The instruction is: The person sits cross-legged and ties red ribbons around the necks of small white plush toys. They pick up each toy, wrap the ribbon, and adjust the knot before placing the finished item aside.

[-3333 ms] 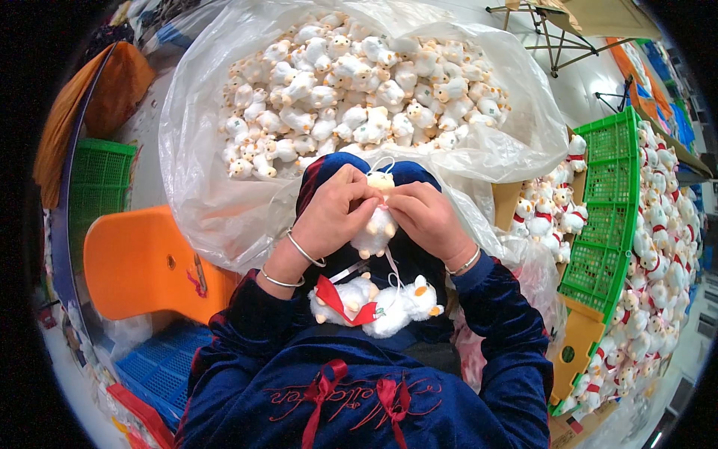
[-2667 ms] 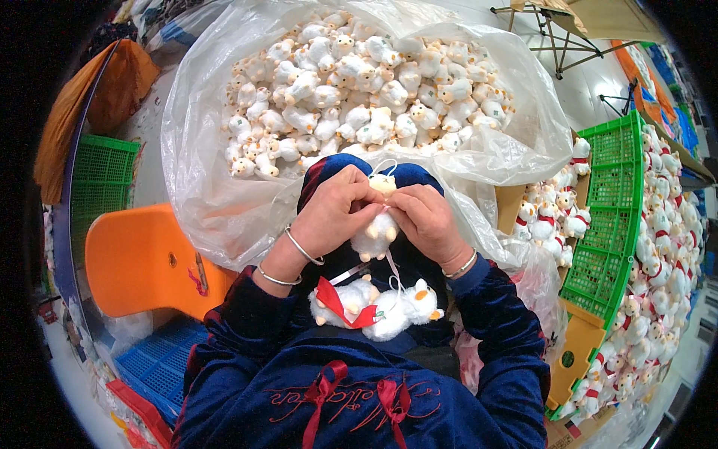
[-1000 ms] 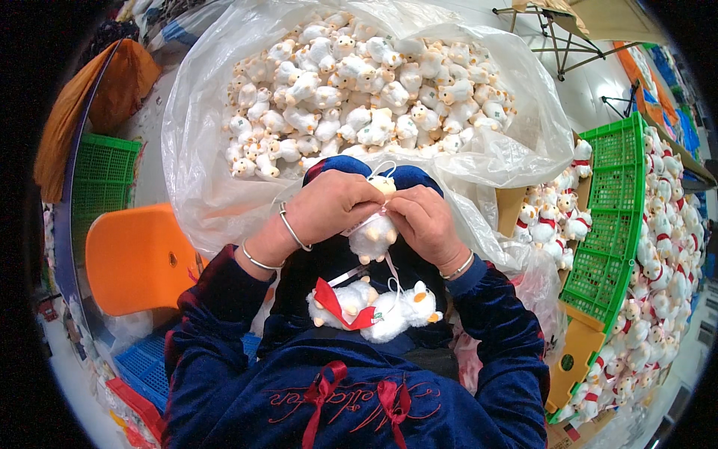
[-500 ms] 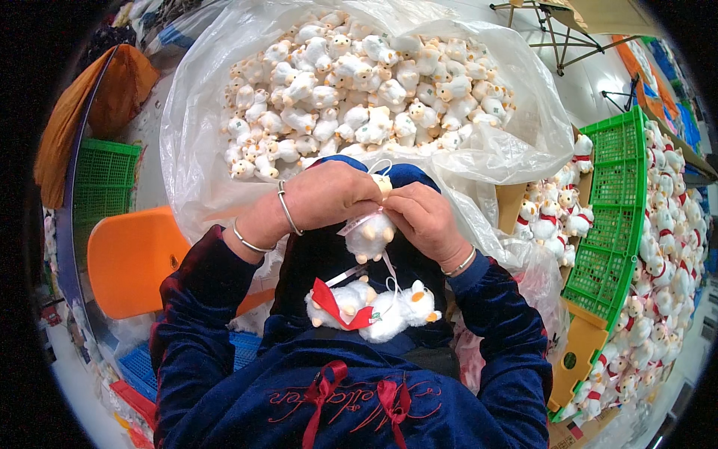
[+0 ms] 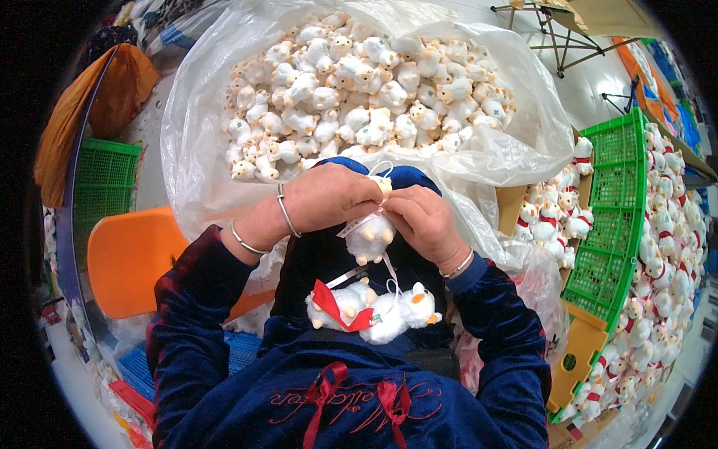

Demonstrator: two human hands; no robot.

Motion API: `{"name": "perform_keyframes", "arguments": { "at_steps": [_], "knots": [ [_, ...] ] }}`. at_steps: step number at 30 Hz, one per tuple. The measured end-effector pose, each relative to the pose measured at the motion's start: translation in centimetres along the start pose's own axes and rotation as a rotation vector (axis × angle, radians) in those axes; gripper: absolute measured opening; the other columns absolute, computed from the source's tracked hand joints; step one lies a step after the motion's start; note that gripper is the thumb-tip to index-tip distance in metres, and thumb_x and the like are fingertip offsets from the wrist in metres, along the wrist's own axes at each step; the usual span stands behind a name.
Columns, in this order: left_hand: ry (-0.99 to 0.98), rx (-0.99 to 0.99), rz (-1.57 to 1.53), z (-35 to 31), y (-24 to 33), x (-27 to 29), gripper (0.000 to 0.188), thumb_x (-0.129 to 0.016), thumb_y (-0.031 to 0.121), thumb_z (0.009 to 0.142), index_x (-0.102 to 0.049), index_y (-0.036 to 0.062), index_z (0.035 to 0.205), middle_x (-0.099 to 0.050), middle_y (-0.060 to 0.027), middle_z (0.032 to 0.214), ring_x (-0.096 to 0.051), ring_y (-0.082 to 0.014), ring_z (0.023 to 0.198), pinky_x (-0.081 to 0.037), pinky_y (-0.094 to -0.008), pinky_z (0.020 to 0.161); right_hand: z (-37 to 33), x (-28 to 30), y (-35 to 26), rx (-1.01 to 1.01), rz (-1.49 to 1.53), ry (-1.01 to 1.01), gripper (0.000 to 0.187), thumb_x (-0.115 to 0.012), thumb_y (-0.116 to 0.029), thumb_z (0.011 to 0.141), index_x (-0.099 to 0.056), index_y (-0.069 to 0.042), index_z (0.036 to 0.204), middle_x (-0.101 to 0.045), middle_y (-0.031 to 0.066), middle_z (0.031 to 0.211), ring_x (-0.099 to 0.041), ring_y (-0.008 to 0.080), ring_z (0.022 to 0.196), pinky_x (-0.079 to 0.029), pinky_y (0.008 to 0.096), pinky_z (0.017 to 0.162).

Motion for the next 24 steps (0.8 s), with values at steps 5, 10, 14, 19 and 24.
{"name": "perform_keyframes", "arguments": {
  "at_steps": [5,10,14,19,24],
  "knots": [
    [-0.093,-0.085,0.066,0.3,-0.4,0.7,0.015,-0.066,0.025,0.093,-0.071,0.0105,0.093,-0.070,-0.0134,0.084,-0.070,-0.0349,0.082,-0.055,-0.0451,0.072,0.0,0.2,0.1,0.017,-0.002,-0.014,0.022,-0.079,-0.001,0.079,-0.067,-0.005,0.097,-0.072,0.0095,0.096,-0.070,0.0273,0.084,-0.054,0.0365,0.069],
    [-0.130,-0.179,0.100,0.9,-1.1,0.8,0.015,-0.066,0.024,0.092,-0.070,0.0096,0.092,-0.071,-0.0122,0.084,-0.070,-0.0347,0.082,-0.055,-0.0451,0.071,-0.1,0.1,0.4,0.012,0.030,-0.011,0.022,-0.081,-0.002,0.078,-0.068,-0.004,0.095,-0.072,0.0097,0.094,-0.069,0.0275,0.083,-0.053,0.0369,0.068],
    [-0.140,-0.239,0.181,1.5,-0.6,1.7,0.011,-0.065,0.021,0.090,-0.068,0.0103,0.089,-0.070,-0.0112,0.082,-0.070,-0.0341,0.081,-0.055,-0.0446,0.069,0.3,0.3,0.6,0.029,0.060,-0.028,0.021,-0.081,-0.001,0.076,-0.068,-0.004,0.093,-0.071,0.0099,0.092,-0.069,0.0279,0.082,-0.054,0.0369,0.069],
    [-0.172,-0.306,0.254,2.3,-0.4,2.7,0.006,-0.067,0.018,0.081,-0.070,0.0142,0.077,-0.070,-0.0098,0.075,-0.071,-0.0327,0.076,-0.054,-0.0449,0.062,0.6,0.6,1.0,0.043,0.103,-0.064,0.022,-0.082,0.001,0.076,-0.067,-0.003,0.092,-0.070,0.0104,0.092,-0.069,0.0282,0.081,-0.056,0.0369,0.070],
    [-0.199,-0.414,0.288,2.9,-0.9,2.7,0.003,-0.064,0.018,0.084,-0.066,0.0154,0.082,-0.070,-0.0062,0.078,-0.071,-0.0294,0.074,-0.054,-0.0433,0.060,0.8,0.9,1.0,0.038,0.096,-0.076,0.022,-0.082,0.000,0.076,-0.067,-0.003,0.092,-0.070,0.0106,0.091,-0.069,0.0283,0.081,-0.056,0.0366,0.069]
  ]
}}
Point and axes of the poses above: each hand's wrist, its own z-axis towards the middle knuckle, its own x-axis out of the back of the hand, y = z × x, the point moved 1 cm from there along z, towards the middle knuckle
